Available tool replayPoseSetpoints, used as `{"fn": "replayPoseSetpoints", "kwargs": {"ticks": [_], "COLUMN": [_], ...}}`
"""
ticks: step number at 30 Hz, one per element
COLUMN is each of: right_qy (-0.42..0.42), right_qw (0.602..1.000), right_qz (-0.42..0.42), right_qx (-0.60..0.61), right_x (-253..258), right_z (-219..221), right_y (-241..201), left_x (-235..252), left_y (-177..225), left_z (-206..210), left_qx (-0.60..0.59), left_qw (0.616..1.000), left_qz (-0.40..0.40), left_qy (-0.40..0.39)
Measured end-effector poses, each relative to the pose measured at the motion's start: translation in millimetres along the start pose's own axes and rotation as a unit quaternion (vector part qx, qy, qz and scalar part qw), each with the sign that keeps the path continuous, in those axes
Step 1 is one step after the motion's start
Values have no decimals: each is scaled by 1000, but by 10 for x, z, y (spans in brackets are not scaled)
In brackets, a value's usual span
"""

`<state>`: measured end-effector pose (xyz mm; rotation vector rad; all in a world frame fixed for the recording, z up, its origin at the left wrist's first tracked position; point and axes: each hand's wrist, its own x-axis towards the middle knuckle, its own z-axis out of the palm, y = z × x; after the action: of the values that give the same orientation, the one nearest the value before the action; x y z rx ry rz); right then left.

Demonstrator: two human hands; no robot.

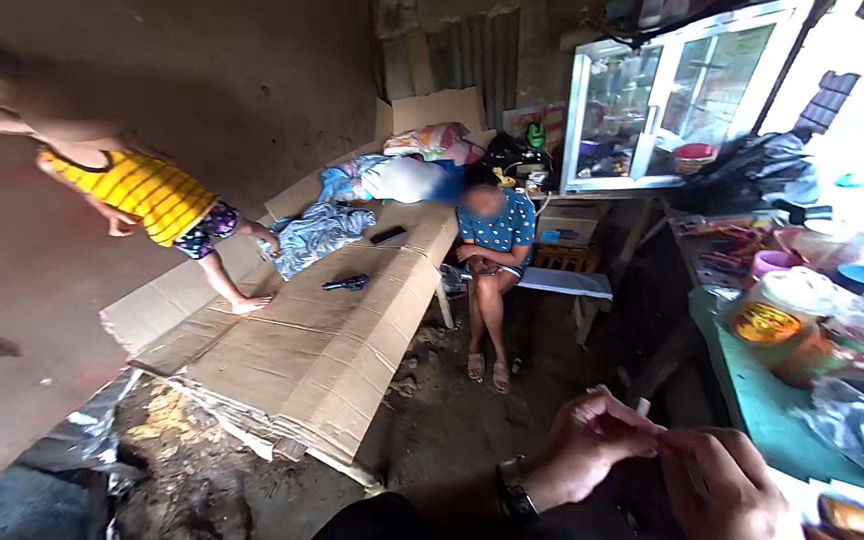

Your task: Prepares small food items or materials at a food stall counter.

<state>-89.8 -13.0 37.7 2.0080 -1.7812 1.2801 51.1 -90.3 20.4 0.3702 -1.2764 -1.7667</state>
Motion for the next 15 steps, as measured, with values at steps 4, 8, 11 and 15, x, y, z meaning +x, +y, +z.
{"fn": "replayPoseSetpoints", "kwargs": {"ticks": [4, 8, 11, 15], "right_qy": [11, -87, -109, -46], "right_qw": [977, 800, 726, 815], "right_qz": [72, 352, 362, 289], "right_qx": [200, 479, 574, 500], "right_x": [64, 199, 135, 72], "right_z": [-13, -248, -216, -150], "right_y": [156, 266, 246, 239], "left_x": [-9, 23, 28, 11], "left_y": [94, 134, 94, 16], "left_z": [65, 157, 223, 323], "left_qx": [-3, -97, -145, -170], "left_qw": [999, 991, 981, 972], "left_qz": [-52, -92, -117, -145], "left_qy": [12, -28, -53, -67]}}
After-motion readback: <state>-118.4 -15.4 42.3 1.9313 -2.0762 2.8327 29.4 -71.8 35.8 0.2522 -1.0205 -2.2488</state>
